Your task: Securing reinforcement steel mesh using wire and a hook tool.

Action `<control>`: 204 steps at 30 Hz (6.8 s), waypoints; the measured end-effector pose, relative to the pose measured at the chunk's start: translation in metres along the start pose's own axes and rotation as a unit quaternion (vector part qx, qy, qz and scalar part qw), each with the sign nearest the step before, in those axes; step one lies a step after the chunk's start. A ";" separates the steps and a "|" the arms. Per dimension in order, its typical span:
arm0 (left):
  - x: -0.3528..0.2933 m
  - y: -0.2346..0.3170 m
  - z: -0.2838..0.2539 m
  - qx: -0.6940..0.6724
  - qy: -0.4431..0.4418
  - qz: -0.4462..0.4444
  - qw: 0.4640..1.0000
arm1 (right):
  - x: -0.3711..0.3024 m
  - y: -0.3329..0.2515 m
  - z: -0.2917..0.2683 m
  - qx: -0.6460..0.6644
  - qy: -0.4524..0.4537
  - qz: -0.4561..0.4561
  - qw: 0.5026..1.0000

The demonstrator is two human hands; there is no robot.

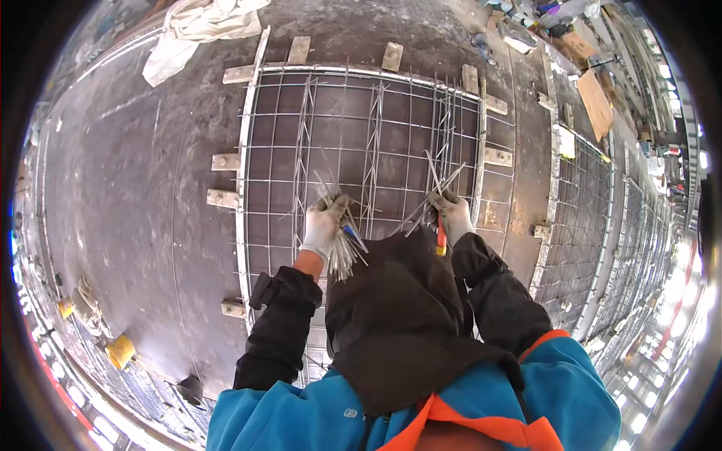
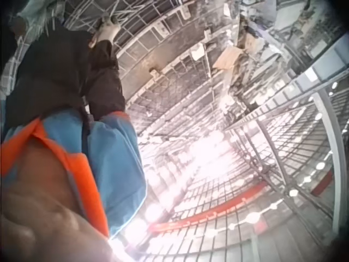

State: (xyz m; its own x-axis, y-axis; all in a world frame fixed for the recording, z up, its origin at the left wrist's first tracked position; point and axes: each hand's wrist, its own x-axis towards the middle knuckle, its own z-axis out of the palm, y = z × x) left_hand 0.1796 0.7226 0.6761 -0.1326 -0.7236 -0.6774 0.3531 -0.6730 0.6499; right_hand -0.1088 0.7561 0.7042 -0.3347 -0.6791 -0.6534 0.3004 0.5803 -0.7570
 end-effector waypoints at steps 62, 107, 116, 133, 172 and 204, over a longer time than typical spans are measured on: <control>0.180 0.046 -0.045 0.035 -0.022 -0.052 0.998 | 0.230 -0.040 0.314 -0.428 -0.491 -0.032 0.758; 0.367 -0.067 0.143 -0.162 0.389 0.111 0.900 | 0.468 -0.043 0.242 -0.405 -0.505 -0.083 0.758; 0.469 -0.139 0.052 -0.449 0.306 0.128 0.830 | 0.556 0.153 0.308 -0.320 -0.541 -0.259 0.733; 0.579 -0.279 -0.075 -0.430 0.211 0.065 0.876 | 0.679 0.300 0.319 -0.278 -0.627 0.226 0.692; 0.618 -0.394 -0.146 -0.085 0.599 -0.058 0.794 | 0.669 0.303 0.375 -0.405 -0.631 0.059 0.659; 0.713 -0.249 -0.121 -0.190 0.482 0.040 0.854 | 0.759 0.212 0.401 -0.430 -0.592 0.036 0.681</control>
State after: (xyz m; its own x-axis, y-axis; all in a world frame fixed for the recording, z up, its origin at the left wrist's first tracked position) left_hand 0.1089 0.3924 -0.0102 0.6664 -0.1796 -0.7237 0.6245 -0.3959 0.6733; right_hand 0.0585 0.1831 0.0519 0.7608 -0.2264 -0.6082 -0.5259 0.3341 -0.7822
